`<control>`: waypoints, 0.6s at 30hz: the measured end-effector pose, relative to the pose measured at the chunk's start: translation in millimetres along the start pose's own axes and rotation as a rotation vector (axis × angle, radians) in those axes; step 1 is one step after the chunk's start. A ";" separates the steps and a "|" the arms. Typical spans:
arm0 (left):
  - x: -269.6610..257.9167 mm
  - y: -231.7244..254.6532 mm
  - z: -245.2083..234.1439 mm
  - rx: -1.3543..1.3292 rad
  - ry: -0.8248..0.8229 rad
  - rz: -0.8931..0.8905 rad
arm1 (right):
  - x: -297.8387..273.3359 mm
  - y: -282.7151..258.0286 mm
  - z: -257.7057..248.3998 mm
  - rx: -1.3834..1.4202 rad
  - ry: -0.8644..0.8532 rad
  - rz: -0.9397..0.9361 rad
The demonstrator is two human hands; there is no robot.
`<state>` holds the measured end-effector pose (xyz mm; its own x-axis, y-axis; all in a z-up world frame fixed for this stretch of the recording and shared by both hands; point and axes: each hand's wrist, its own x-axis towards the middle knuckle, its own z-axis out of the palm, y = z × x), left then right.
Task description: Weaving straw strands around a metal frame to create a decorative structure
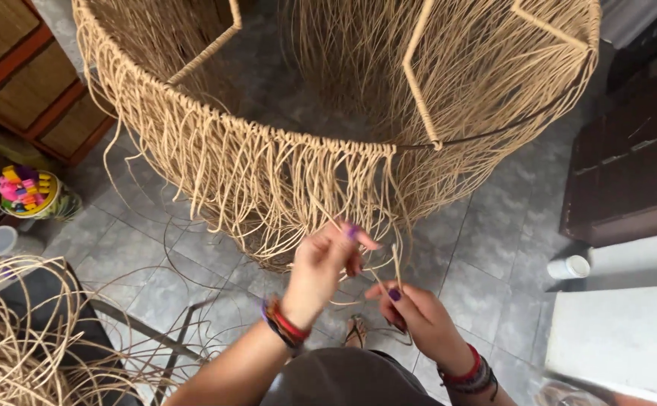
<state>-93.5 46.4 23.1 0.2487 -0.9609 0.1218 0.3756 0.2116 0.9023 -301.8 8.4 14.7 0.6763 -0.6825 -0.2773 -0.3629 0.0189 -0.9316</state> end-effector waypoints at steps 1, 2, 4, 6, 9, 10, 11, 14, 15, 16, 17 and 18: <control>-1.2 -3.3 9.1 0.043 -0.020 0.007 | 5.1 -7.2 -2.7 0.014 0.002 -0.048; -3.9 -6.3 18.3 0.086 -0.041 0.011 | 8.8 -14.0 -4.3 0.030 0.005 -0.095; -6.6 -3.4 29.5 0.041 -0.115 0.002 | 17.6 -13.5 -13.9 -0.030 -0.028 -0.122; -6.2 0.0 35.3 -0.004 -0.185 -0.004 | 23.8 -15.1 -21.3 -0.093 -0.067 -0.150; -1.9 3.9 36.0 0.088 -0.203 -0.059 | 27.2 -18.4 -29.4 -0.067 -0.144 -0.188; 0.0 4.3 35.9 0.232 -0.224 0.005 | 27.7 -18.6 -32.4 -0.042 -0.195 -0.168; 1.8 4.7 35.9 0.375 -0.244 0.069 | 28.0 -18.7 -35.5 -0.017 -0.247 -0.147; 1.5 2.5 40.5 0.071 -0.256 -0.096 | 29.5 -12.8 -43.4 0.035 -0.299 -0.100; 3.7 0.7 39.2 0.072 -0.255 -0.093 | 29.6 -12.4 -46.5 0.033 -0.301 -0.102; 4.9 -0.9 37.4 0.001 -0.144 -0.010 | 29.2 -11.8 -48.5 0.042 -0.246 -0.121; 6.0 -2.5 35.4 -0.070 -0.034 0.074 | 29.0 -11.1 -50.3 0.051 -0.191 -0.141; 9.3 5.5 26.3 -0.069 -0.031 0.073 | 27.3 -6.9 -55.8 0.052 -0.194 -0.139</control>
<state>-112.6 33.9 40.0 0.2500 -0.9474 0.1996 0.4187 0.2917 0.8600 -316.6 -51.1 26.6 0.8296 -0.5283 -0.1804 -0.2273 -0.0246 -0.9735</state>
